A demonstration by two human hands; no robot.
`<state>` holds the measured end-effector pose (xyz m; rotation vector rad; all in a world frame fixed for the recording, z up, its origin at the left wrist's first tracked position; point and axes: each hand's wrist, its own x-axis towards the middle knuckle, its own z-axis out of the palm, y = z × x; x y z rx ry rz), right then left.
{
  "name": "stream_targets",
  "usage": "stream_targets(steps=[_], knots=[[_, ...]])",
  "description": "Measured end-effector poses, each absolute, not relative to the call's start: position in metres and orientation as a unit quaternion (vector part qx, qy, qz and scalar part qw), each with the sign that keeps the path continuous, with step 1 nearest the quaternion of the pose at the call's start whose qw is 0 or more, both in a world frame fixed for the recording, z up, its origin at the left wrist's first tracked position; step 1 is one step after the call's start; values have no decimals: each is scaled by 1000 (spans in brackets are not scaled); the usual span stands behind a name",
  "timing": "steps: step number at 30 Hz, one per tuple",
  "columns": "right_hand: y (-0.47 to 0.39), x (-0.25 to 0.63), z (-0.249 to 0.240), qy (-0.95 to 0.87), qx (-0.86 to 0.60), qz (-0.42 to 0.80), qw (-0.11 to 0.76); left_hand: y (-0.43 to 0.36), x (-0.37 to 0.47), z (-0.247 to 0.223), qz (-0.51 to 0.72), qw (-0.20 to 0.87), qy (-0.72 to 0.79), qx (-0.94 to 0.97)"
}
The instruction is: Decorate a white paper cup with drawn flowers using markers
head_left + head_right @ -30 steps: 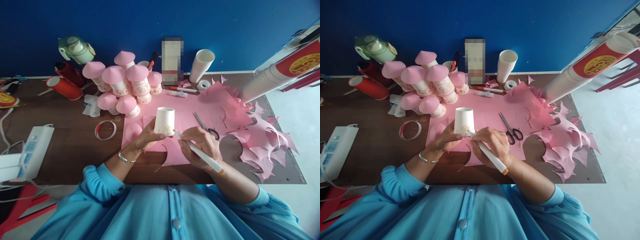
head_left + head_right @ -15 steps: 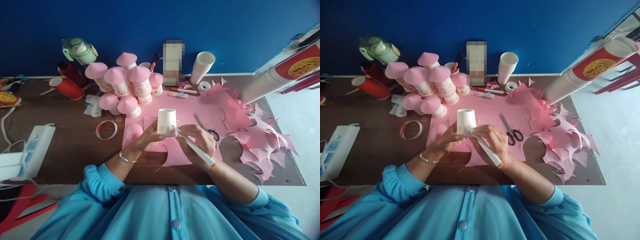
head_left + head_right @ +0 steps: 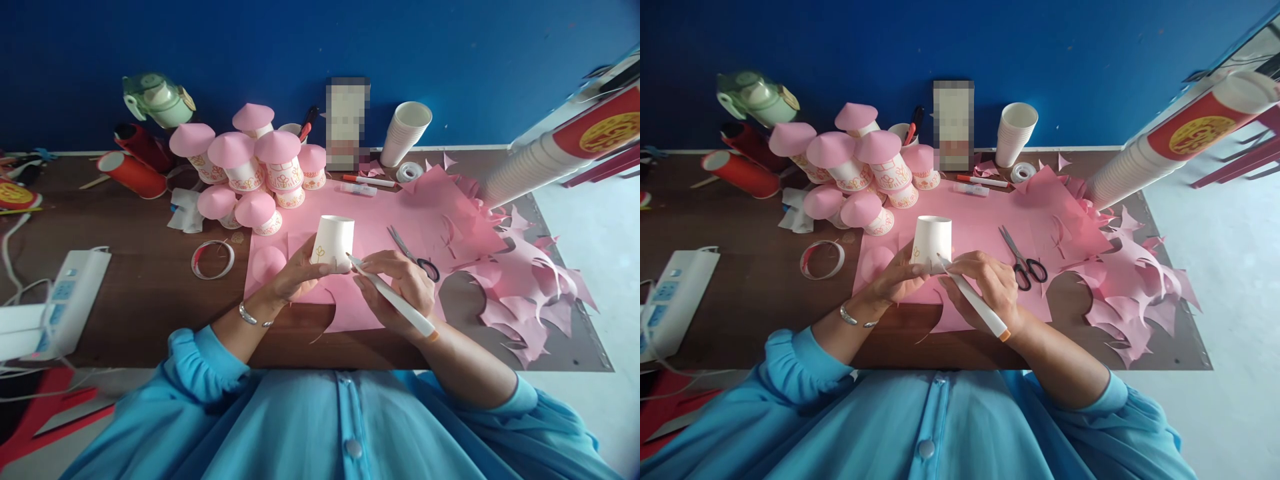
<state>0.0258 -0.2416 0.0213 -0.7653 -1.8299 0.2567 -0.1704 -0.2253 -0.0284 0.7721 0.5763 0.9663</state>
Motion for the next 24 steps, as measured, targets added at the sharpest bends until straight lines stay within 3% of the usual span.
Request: stream_targets(steps=[24], knots=[[-239,23,21,-787,-296,99,532,-224,-171,-21,431,822,243,281]])
